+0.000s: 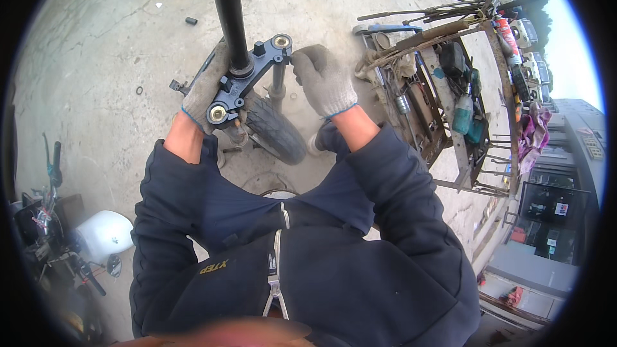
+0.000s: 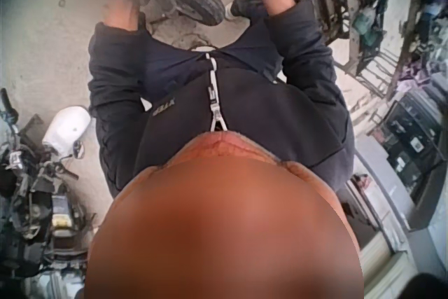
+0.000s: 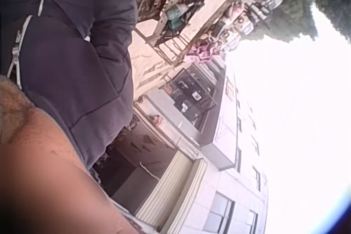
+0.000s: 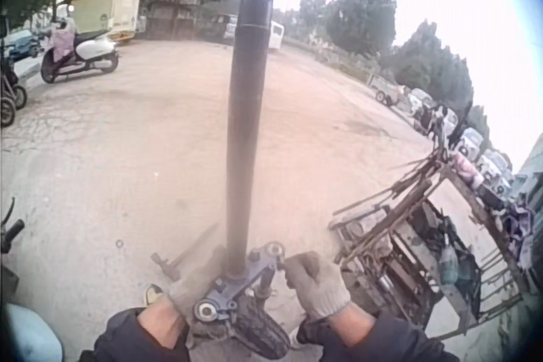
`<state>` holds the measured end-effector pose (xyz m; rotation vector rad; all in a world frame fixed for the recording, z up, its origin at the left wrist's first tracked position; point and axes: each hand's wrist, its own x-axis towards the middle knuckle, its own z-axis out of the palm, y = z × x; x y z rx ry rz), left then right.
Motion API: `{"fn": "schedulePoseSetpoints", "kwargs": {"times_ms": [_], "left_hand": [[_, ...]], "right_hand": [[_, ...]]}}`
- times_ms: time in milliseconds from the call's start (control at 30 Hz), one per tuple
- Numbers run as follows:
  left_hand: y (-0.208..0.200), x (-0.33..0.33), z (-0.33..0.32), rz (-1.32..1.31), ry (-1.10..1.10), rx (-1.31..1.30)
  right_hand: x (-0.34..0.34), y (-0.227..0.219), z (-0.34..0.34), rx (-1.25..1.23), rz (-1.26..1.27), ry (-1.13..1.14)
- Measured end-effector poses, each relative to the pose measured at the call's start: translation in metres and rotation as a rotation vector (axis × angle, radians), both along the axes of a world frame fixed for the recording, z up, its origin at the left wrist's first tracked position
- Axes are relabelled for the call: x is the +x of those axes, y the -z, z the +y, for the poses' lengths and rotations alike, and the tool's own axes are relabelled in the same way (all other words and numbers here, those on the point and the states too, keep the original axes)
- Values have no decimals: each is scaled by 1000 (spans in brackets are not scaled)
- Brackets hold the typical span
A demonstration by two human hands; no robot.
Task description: The person sits on the floor and works on a scooter front fork assembly. They use a hammer to tap the fork tube into place, insert a bolt and nut, and then use a cordless impact wrench to tighten the fastener. The person also handles the front wheel and fork components during the process.
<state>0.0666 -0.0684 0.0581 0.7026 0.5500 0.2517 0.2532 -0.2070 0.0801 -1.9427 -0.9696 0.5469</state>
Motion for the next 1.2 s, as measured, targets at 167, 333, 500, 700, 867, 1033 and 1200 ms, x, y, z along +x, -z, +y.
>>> {"fn": "schedulePoseSetpoints", "kwargs": {"times_ms": [167,333,500,700,867,1033,1200], "left_hand": [[2,1,3,-33,23,-9],[4,3,4,-40,6,-36],[0,2,3,-16,34,-9],[5,2,2,-32,40,23],[13,5,2,-44,65,-50],[24,1,8,-73,45,-28],[34,-1,15,-13,37,-28]], "right_hand": [[-5,-5,9,-36,555,169],[4,-11,5,-108,315,17],[9,-9,-4,-44,-317,-71],[7,7,-1,82,-392,-71],[4,-4,4,27,13,-17],[49,-19,-34,-187,-194,-220],[160,-27,-174,-173,-1007,450]]}}
